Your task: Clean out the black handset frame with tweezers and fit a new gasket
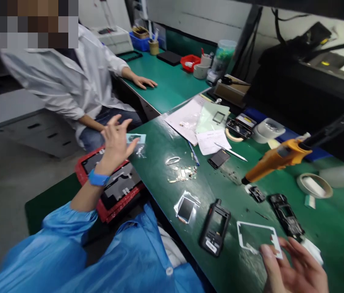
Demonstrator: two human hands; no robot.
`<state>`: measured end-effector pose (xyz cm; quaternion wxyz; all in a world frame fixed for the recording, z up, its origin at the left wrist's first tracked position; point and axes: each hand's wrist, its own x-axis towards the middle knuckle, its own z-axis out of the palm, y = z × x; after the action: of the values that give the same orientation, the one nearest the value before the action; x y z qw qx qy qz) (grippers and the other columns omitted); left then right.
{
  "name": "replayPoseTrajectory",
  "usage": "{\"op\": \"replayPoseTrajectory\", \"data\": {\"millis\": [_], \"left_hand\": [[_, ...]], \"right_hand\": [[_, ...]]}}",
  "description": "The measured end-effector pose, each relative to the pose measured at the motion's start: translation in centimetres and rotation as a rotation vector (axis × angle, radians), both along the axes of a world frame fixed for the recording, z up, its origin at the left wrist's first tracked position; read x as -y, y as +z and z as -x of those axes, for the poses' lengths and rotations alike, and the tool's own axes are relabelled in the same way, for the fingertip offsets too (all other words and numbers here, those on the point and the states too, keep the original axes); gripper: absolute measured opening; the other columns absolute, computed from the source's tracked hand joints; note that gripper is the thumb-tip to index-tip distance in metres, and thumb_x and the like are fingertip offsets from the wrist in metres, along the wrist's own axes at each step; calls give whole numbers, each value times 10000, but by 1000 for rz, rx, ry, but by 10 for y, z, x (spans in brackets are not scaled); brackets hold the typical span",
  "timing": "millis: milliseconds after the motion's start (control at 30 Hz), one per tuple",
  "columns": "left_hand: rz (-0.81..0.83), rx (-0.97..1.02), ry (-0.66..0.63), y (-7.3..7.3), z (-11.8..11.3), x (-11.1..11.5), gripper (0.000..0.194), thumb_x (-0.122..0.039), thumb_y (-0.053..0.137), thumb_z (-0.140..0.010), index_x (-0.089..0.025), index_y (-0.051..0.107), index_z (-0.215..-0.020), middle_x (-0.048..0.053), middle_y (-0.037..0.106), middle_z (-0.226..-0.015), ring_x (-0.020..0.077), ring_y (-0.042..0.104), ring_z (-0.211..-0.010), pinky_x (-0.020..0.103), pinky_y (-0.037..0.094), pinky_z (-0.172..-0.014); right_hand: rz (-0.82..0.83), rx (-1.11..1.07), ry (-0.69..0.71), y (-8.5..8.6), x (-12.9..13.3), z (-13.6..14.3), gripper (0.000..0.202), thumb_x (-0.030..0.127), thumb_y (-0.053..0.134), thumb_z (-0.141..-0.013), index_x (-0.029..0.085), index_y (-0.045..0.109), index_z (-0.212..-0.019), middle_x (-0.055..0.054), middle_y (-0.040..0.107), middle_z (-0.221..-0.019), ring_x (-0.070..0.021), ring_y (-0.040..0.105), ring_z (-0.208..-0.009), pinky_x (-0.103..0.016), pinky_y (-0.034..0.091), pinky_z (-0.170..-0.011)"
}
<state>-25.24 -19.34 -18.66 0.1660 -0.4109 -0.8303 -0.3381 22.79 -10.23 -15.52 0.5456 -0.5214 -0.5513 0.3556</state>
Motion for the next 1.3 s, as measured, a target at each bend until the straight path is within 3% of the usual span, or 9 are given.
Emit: {"op": "replayPoseTrajectory", "data": {"millis": [67,133,200,300,400,500,667,1000,1300], "left_hand": [[-143,7,-81,3,-36,0,492,-350,787,-994,-197,647,-1440,141,600,-1517,397,563,-1480,580,482,-1274],[-170,166,-293,7,-84,0,283,-313,756,-1015,-226,702,-1278,83,724,-1270,277,711,-1139,456,610,-1045],[-97,486,-513,11,-137,-1,160,-283,706,-1062,-249,728,-1217,37,775,-1135,202,731,-944,353,627,-881],[-47,824,-789,17,-207,-5,132,-251,699,-1063,-249,776,-1170,17,822,-1021,160,734,-831,265,607,-750],[0,1001,-962,20,-243,-8,155,-260,771,-1015,-224,820,-1158,29,827,-969,140,704,-755,232,579,-682],[80,1084,-1048,21,-251,-6,87,-274,807,-1002,-221,851,-1056,12,794,-859,126,675,-704,209,550,-645],[171,1096,-1051,22,-247,5,75,-253,798,-1013,-233,846,-958,-6,781,-816,116,655,-671,199,527,-632],[78,1048,-979,24,-254,8,84,-225,798,-1011,-243,841,-941,-2,766,-797,130,664,-680,211,538,-644],[50,1097,-966,26,-255,4,94,-248,821,-987,-236,850,-898,22,769,-765,153,666,-652,250,577,-631]], "right_hand": [[6,-23,3,8,5,10,452,357,1030,-838,216,780,-1187,-72,800,-1056,-185,788,-830,-276,687,-745],[19,-53,61,13,8,17,368,395,950,-937,226,768,-1207,-59,794,-1058,-155,767,-774,-274,668,-730],[46,-81,137,15,10,23,314,421,891,-997,233,765,-1215,-54,790,-1045,-142,744,-726,-283,655,-703],[74,-114,252,20,16,28,283,427,848,-1042,253,766,-1249,-45,792,-1032,-130,726,-705,-268,630,-671],[75,-100,358,25,24,30,273,406,806,-1081,271,752,-1313,-28,792,-995,-131,723,-709,-259,623,-668],[80,-35,389,29,32,28,263,403,776,-1107,271,748,-1333,-29,796,-985,-143,737,-737,-264,637,-691],[67,45,370,26,39,22,270,378,778,-1108,277,740,-1356,-36,817,-1041,-144,776,-814,-248,658,-744],[-134,304,342,9,43,19,492,333,805,-1083,288,643,-1546,-77,816,-1285,-192,813,-1063,-308,691,-868],[-103,217,287,5,45,23,503,312,823,-1056,273,663,-1531,-119,800,-1407,-250,817,-1223,-358,724,-892]]}}
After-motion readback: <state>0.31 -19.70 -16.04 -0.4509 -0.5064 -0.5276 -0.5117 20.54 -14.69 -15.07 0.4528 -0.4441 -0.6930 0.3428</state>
